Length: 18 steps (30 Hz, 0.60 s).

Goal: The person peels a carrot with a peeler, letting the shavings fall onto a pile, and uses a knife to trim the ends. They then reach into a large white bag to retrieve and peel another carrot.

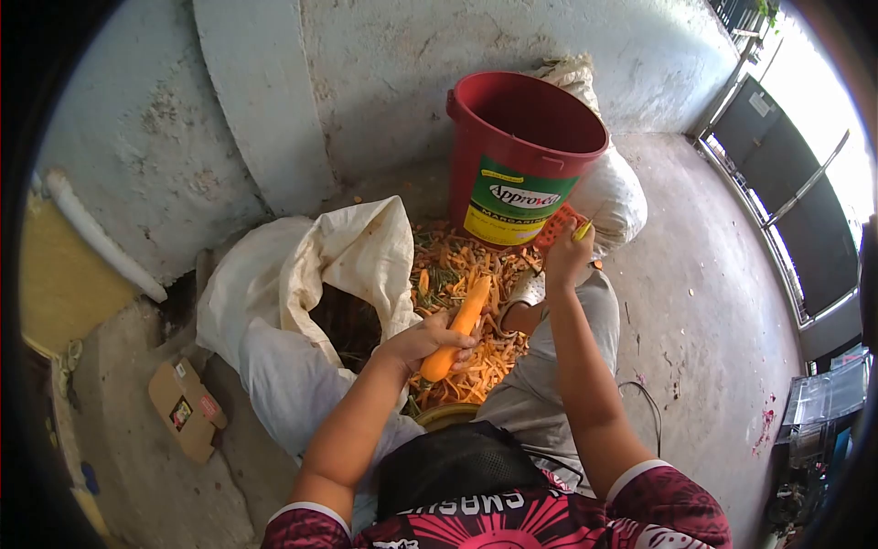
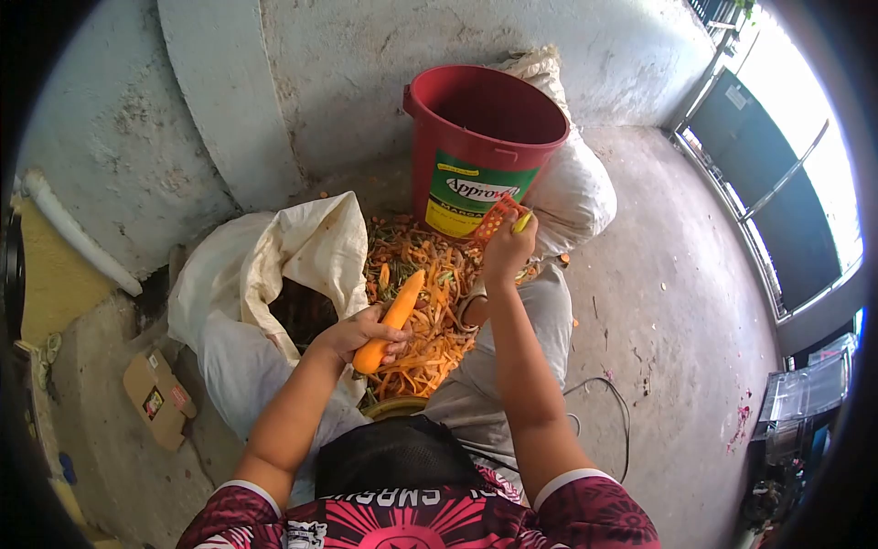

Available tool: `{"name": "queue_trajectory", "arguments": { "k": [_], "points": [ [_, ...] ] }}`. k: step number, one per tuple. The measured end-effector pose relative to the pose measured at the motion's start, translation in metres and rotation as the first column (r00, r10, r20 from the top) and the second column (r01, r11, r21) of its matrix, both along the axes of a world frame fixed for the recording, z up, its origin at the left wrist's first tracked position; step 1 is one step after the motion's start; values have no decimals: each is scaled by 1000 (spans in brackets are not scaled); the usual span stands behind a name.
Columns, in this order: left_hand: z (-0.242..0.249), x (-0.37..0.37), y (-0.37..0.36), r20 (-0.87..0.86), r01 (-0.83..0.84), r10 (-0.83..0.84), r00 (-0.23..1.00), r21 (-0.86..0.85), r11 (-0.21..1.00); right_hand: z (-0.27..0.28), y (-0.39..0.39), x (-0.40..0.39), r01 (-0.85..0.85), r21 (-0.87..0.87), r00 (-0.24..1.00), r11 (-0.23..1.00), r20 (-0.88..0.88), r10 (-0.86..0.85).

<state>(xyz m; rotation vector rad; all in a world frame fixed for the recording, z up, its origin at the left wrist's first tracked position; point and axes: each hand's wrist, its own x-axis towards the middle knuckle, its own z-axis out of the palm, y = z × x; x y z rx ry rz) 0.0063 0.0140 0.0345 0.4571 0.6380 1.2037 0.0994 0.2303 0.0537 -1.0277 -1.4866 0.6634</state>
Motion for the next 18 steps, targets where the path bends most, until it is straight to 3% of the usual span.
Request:
{"name": "queue_trajectory", "arguments": {
  "k": [2,3,4,6,7,8,11,13,18],
  "points": [
    [-1,-1,0,-232,-99,98,968,7,995,-7,-12,9,-147,-1,988,989,53,147],
    [-1,-2,0,-344,-147,145,928,22,989,-16,-22,14,-250,-113,962,962,80,259],
    [-17,-7,5,-588,-232,270,763,141,962,-29,-33,18,-344,-226,924,911,93,372],
    [-61,-19,17,-851,-277,474,226,411,869,-65,-50,32,-576,-193,757,795,242,607],
    [-50,-20,15,-885,-289,417,206,352,890,-67,-66,36,-647,-289,682,705,195,705],
    [-37,-21,11,-916,-300,354,189,289,909,-66,-73,38,-594,-451,594,665,311,742],
    [-20,-18,9,-961,-302,237,144,185,935,-54,-88,33,-578,-462,513,673,435,740],
    [-17,-13,12,-969,-318,211,126,162,934,-54,-91,30,-594,-451,545,666,383,745],
    [-19,-8,12,-953,-291,299,40,275,916,-69,-87,21,-527,-463,538,712,467,702]
  ]
}}
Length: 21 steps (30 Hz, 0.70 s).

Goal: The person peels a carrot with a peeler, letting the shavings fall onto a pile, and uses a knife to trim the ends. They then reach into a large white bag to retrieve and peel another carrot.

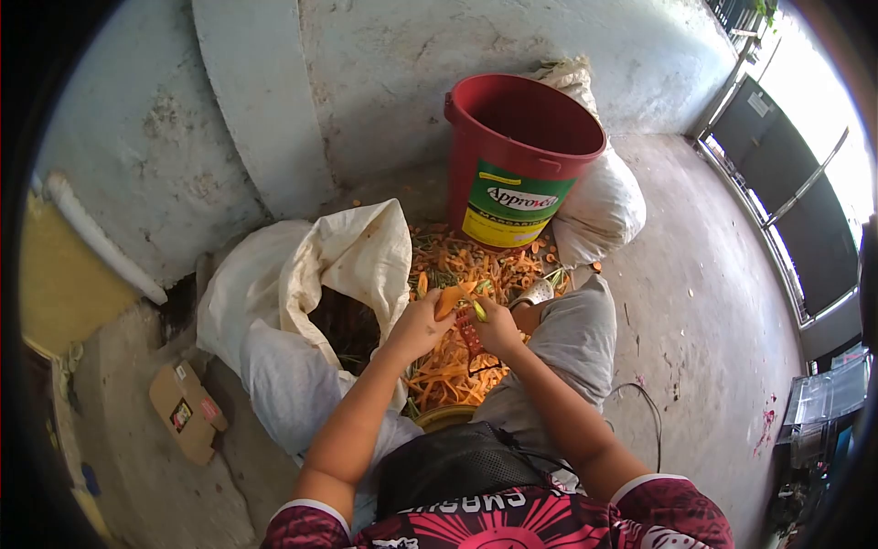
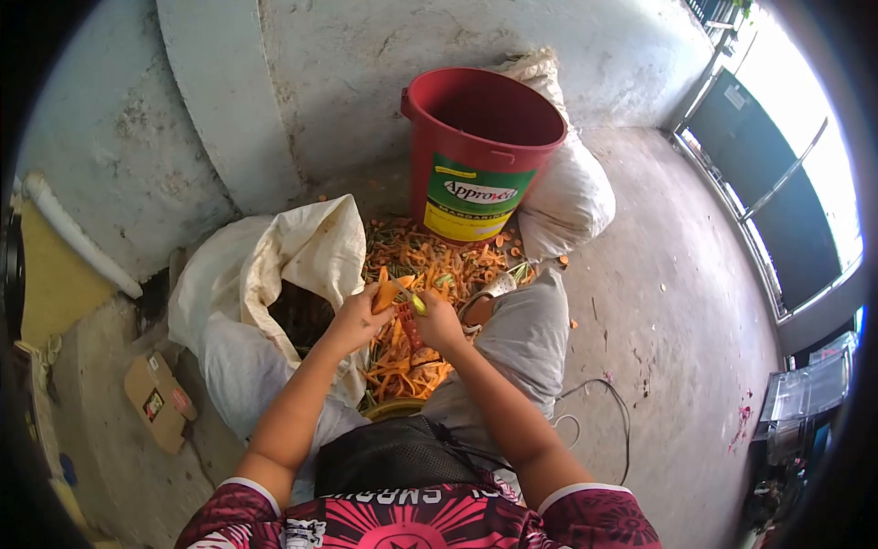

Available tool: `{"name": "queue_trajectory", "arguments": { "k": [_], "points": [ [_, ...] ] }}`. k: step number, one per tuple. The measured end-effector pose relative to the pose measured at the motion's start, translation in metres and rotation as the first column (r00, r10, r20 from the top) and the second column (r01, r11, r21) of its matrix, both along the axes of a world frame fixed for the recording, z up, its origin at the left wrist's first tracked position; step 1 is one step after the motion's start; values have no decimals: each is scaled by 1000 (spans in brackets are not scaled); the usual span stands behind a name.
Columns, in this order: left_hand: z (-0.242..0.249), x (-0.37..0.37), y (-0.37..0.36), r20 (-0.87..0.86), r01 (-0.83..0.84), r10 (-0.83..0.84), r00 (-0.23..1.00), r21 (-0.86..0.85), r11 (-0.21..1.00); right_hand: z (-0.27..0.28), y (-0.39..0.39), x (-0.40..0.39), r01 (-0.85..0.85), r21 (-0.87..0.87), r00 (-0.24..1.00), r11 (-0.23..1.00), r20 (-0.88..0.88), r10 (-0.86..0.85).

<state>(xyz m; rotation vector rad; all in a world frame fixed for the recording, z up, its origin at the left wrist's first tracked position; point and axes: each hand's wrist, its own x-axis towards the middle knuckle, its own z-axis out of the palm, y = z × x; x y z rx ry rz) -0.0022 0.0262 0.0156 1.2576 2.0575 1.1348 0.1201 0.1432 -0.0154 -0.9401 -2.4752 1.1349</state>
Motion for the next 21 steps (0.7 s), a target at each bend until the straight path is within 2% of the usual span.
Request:
{"name": "queue_trajectory", "arguments": {
  "k": [4,6,7,9,10,13,14,15,16,17,18,20,21],
  "points": [
    [0,-2,-1,15,-3,3,1000,42,999,-7,2,-9,53,2,998,999,15,-53],
    [3,0,-1,216,-14,-18,976,146,989,-12,1,-12,114,-26,993,993,19,-113],
    [10,2,-3,311,-27,-36,950,195,980,-21,8,-10,67,-25,979,997,194,-61],
    [42,14,-6,147,32,-77,986,285,958,-58,26,-8,-12,-60,860,998,508,41],
    [53,19,-8,63,66,-91,994,325,943,-69,26,-12,-111,-8,834,994,543,97],
    [34,19,-3,122,21,-82,989,436,900,-80,16,-18,-319,-119,872,940,351,340],
    [31,17,-3,11,66,-76,997,388,919,-100,9,-16,-294,-286,928,912,142,344],
    [26,15,-2,-96,113,-80,992,409,905,-119,2,-15,-305,-452,949,838,-64,310],
    [21,14,1,-202,162,-81,976,425,891,-107,-9,-14,-374,-469,926,800,-150,345],
    [18,12,2,-307,215,-81,948,433,876,-91,-13,-11,-329,-729,939,600,-186,290],
    [21,13,0,-198,187,-112,974,417,889,-64,-20,-9,-226,-907,966,354,-161,204],
    [29,12,-4,29,142,-164,986,375,916,-67,-19,-15,-167,-952,979,257,-191,-68],
    [30,9,-4,19,135,-154,988,383,914,-67,-18,-18,-148,-968,961,201,-189,-203]
  ]
}}
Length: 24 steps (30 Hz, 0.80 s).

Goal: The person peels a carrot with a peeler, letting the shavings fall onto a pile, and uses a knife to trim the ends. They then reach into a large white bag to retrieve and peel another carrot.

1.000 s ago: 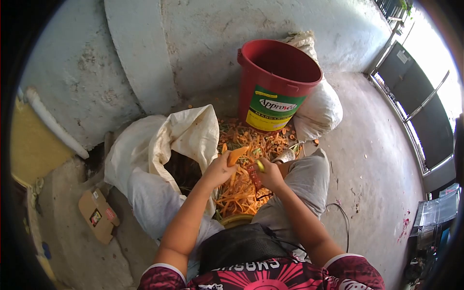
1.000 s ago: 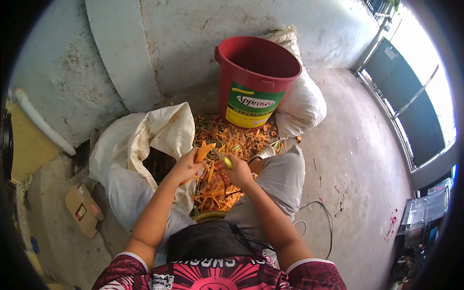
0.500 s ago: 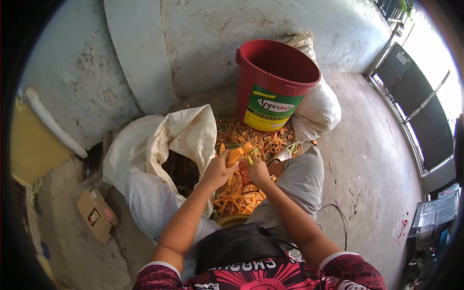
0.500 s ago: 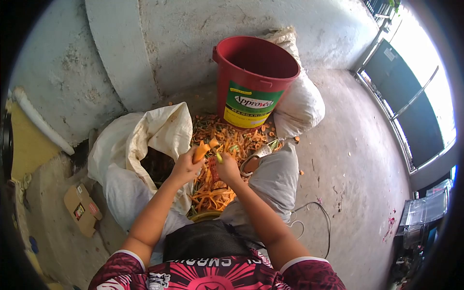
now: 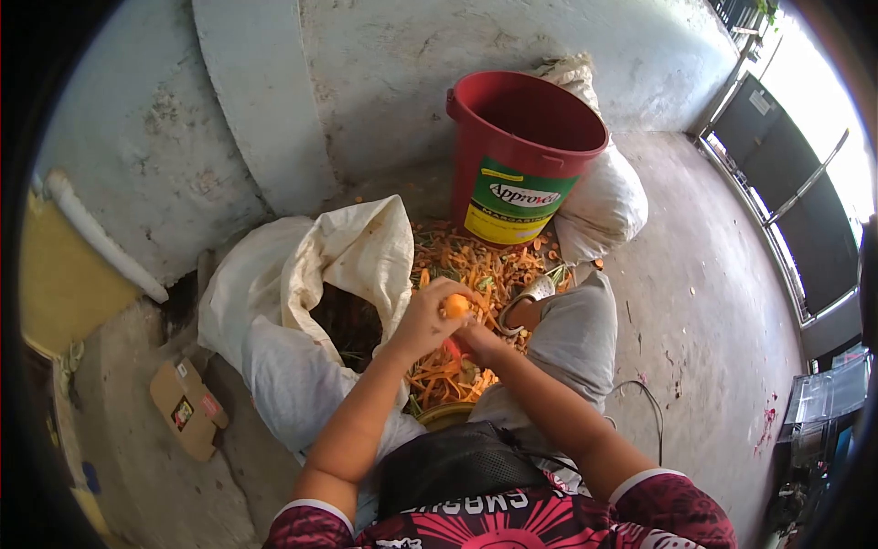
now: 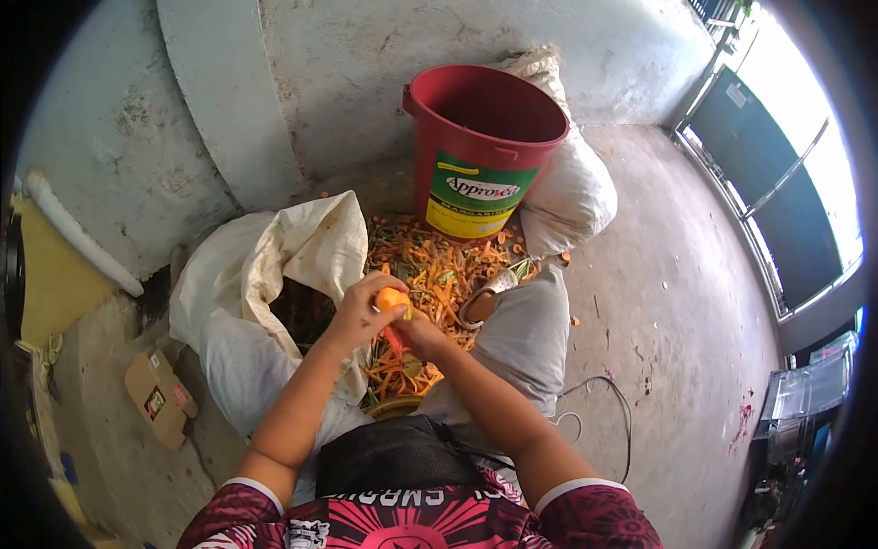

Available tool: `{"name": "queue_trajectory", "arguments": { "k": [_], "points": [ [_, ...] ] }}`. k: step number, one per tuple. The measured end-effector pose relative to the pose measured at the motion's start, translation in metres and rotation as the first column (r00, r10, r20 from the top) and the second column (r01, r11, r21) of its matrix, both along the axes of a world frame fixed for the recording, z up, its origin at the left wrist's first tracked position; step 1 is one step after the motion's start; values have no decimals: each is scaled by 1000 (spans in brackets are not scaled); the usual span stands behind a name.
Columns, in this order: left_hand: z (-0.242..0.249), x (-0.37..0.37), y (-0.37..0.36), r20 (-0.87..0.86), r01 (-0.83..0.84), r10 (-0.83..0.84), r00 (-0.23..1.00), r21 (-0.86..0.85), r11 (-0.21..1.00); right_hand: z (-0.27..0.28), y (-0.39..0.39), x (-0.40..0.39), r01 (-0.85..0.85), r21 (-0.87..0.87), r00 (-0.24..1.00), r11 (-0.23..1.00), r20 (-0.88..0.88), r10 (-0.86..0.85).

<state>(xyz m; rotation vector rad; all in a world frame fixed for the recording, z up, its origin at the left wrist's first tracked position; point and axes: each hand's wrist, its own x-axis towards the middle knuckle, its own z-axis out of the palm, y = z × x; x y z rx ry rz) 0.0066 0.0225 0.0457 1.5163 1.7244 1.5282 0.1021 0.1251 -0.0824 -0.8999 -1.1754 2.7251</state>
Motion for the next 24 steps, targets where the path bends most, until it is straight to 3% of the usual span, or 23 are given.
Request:
{"name": "queue_trajectory", "arguments": {
  "k": [1,5,8,9,12,15,18,21,24],
  "points": [
    [1,-6,-1,-9,-13,13,1000,10,1000,8,14,4,-80,32,997,996,24,79],
    [-3,-20,-7,33,-22,23,999,-40,999,47,26,5,178,42,977,983,-128,-171],
    [-13,-18,-7,95,49,-37,995,-133,990,48,29,3,283,99,953,954,-142,-268],
    [-16,-16,-7,128,82,-61,990,-170,982,57,26,5,250,136,957,959,-187,-223],
    [-18,-10,-4,-29,60,-86,996,-498,865,57,21,3,253,324,951,912,-255,-173],
    [-38,-12,1,-128,-60,8,992,-405,912,68,17,10,176,369,983,913,-122,-140],
    [-25,-12,2,-291,-234,98,952,-479,846,42,26,7,174,747,984,642,-114,-134],
    [-21,-18,5,-432,-396,177,885,-495,774,44,26,11,114,842,986,527,-33,-162],
    [-27,-25,3,-537,-481,213,816,-426,766,49,23,10,161,849,978,503,-68,-198]
  ]
}}
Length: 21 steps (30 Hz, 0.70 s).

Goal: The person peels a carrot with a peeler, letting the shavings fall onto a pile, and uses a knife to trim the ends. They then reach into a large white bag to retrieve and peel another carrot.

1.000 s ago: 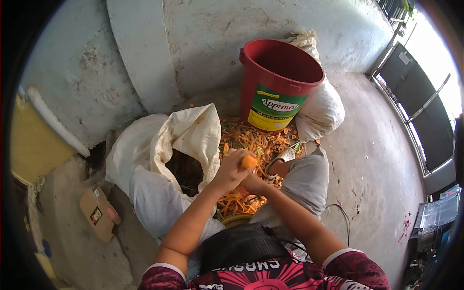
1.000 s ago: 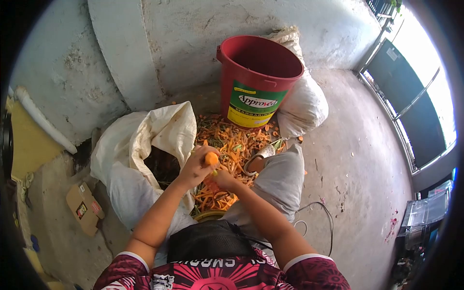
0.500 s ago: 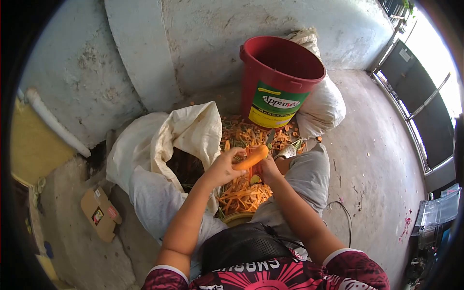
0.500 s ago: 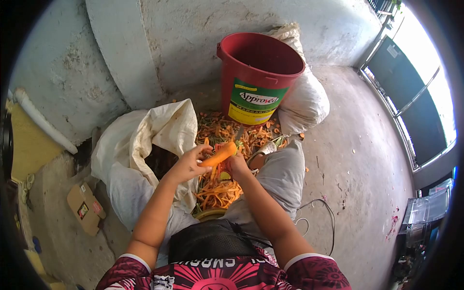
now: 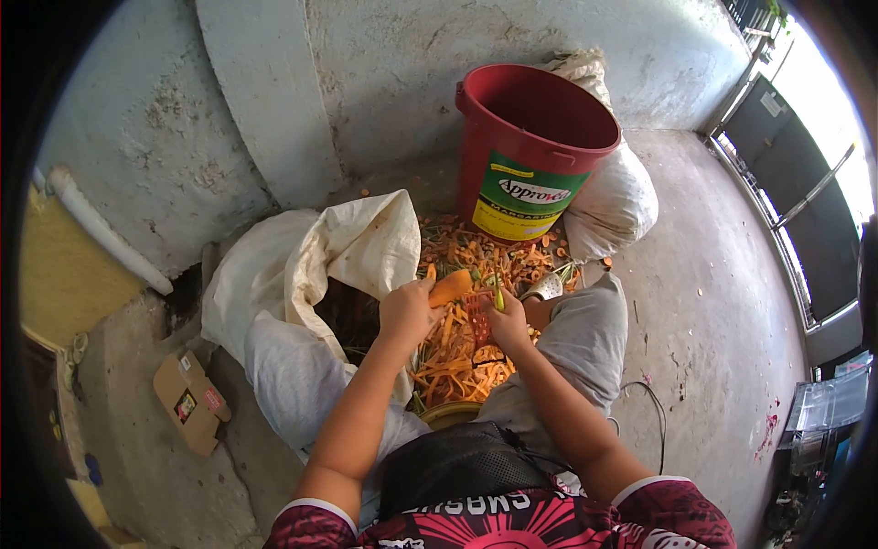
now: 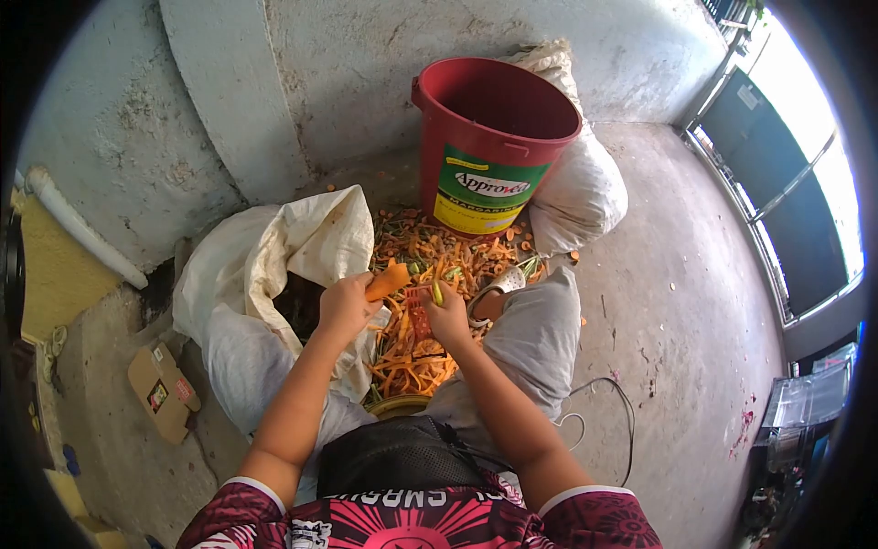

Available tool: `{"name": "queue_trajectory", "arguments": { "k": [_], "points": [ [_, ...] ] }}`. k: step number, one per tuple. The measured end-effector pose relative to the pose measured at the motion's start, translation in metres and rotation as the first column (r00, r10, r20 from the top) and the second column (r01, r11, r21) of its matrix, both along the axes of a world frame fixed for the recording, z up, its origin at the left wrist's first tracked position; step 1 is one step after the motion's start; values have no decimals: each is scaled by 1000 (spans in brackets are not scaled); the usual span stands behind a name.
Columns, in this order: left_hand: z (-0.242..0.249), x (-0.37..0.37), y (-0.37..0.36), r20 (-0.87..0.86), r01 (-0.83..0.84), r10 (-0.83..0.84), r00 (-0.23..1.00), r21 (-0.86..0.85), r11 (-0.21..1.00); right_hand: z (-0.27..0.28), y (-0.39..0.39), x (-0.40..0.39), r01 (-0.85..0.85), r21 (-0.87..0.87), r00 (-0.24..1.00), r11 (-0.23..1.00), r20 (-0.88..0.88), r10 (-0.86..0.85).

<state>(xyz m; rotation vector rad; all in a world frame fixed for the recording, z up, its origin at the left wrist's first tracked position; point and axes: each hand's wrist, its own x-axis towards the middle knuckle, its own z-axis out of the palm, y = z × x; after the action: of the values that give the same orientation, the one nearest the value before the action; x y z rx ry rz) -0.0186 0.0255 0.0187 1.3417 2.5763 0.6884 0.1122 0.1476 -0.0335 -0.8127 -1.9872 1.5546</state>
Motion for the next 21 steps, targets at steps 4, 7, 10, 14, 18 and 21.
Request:
{"name": "queue_trajectory", "arguments": {
  "k": [4,7,10,14,18,21],
  "points": [
    [2,1,0,-64,5,-7,998,-26,1000,17,-11,1,-106,144,970,984,234,71],
    [7,6,1,-47,-9,7,999,-43,999,11,-14,-1,-74,114,981,991,185,52],
    [6,5,2,-54,-10,6,999,-86,996,14,-14,-3,-95,124,979,988,192,71],
    [2,3,2,-92,27,-28,995,-11,1000,12,-13,-3,-95,128,971,987,232,63],
    [7,4,0,-89,80,-78,993,16,997,-2,-9,-6,2,170,970,985,240,-44],
    [2,6,0,-114,99,-88,990,96,990,1,-8,-5,7,217,956,976,286,-70]
  ]
}}
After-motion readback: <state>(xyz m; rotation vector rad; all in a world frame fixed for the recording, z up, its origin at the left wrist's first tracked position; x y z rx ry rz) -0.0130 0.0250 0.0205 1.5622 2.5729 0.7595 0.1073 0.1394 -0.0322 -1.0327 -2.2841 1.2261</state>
